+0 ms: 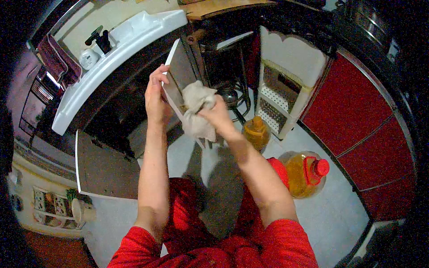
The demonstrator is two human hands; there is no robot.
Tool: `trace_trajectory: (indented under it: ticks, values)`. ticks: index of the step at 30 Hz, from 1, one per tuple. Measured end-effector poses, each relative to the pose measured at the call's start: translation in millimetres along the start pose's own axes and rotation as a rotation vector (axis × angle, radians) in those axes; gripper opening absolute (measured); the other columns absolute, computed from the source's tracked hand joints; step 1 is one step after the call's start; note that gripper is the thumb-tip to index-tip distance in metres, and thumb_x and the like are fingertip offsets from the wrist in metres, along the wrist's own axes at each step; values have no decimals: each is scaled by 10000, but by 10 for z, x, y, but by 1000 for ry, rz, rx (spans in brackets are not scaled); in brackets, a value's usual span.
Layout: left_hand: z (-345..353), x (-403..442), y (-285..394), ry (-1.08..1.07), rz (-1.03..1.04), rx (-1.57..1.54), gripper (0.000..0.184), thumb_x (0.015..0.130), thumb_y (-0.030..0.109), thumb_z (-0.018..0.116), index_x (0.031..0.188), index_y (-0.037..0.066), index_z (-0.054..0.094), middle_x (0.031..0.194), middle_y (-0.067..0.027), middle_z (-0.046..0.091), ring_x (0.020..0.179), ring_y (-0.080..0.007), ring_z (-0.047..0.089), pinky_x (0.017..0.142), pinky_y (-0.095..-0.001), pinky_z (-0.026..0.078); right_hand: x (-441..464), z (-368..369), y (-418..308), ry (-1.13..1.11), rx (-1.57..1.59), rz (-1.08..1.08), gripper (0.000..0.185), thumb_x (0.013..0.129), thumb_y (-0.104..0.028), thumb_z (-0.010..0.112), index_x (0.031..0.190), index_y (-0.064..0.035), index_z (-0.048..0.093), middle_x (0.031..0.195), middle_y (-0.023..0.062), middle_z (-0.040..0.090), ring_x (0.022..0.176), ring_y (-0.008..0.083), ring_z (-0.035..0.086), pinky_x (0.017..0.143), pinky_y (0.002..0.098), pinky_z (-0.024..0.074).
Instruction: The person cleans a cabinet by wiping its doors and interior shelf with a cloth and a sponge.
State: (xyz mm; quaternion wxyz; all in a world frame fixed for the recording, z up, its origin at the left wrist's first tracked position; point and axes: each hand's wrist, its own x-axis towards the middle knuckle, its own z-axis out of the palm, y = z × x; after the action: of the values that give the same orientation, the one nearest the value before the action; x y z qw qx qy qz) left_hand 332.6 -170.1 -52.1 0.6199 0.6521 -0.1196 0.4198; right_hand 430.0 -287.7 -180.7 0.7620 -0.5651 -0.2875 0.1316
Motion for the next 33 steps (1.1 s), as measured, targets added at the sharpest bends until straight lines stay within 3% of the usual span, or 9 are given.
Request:
trace_trajectory:
  ticks: [1, 7, 11, 12, 17, 23, 25, 28, 33]
  values:
    - [6, 5, 11, 1, 3, -4, 371, 964, 362, 400, 793, 56, 520, 1225, -84, 460, 1276, -239, 307, 1030, -354, 227, -117, -83, -524, 92, 459, 330, 458, 719, -125, 691, 1125, 16, 531, 1082, 129, 589, 986, 240, 580, 831, 363, 474]
    - [15, 0, -16, 13, -42, -19, 373, 962, 369, 402, 792, 58, 521, 1224, -78, 455, 1273, -232, 310, 1023, -347, 236, -72, -125, -635, 239, 561, 286, 404, 775, -167, 662, 1118, 12, 543, 1064, 115, 599, 961, 227, 589, 808, 349, 478]
    - [80, 6, -48, 5, 33, 55, 331, 967, 350, 387, 827, 75, 507, 1250, -103, 467, 1229, -229, 349, 1040, -352, 226, -137, 371, -591, 28, -101, -398, 477, 714, -178, 698, 1126, -12, 525, 1053, 128, 600, 977, 263, 579, 821, 343, 452]
    - [91, 4, -59, 6, 45, 59, 331, 968, 349, 387, 826, 74, 505, 1250, -103, 467, 1235, -232, 346, 1045, -355, 221, -105, 483, -555, 236, -288, -349, 494, 675, -164, 702, 1107, -10, 518, 1040, 135, 594, 973, 256, 578, 830, 342, 447]
    - [136, 0, -30, 13, 52, 98, 345, 970, 341, 387, 811, 59, 505, 1221, -101, 473, 1270, -251, 318, 1055, -372, 200, 122, 565, -488, 225, -122, -194, 418, 743, -87, 654, 1132, 6, 534, 1078, 100, 588, 999, 197, 559, 868, 307, 432]
    - [143, -7, -33, 16, 52, 82, 347, 974, 338, 377, 812, 57, 499, 1203, -104, 483, 1293, -259, 297, 1062, -379, 189, 7, 487, -644, 158, 466, 220, 450, 700, -91, 645, 1113, 45, 529, 1007, 81, 594, 902, 198, 583, 808, 331, 460]
    - [142, 4, -41, 21, 49, 90, 331, 975, 338, 370, 824, 70, 492, 1220, -107, 484, 1303, -256, 290, 1070, -375, 183, -88, 508, -611, 167, 465, 97, 501, 721, -85, 638, 1181, 31, 477, 1067, 107, 569, 970, 227, 559, 842, 341, 438]
    - [168, 12, -39, 33, 73, 144, 366, 975, 333, 380, 785, 45, 501, 1167, -98, 495, 1270, -268, 326, 1047, -381, 213, -84, 517, -534, 211, -368, -366, 467, 797, -95, 615, 1216, 10, 438, 1149, 116, 541, 1085, 220, 516, 925, 321, 398]
    - [206, 3, -18, 41, 48, 180, 363, 976, 324, 376, 780, 46, 502, 1169, -95, 494, 1269, -271, 326, 1046, -379, 217, 242, 546, -414, 263, -189, -307, 410, 719, -140, 682, 1077, 0, 539, 1047, 164, 577, 961, 336, 565, 835, 400, 445]
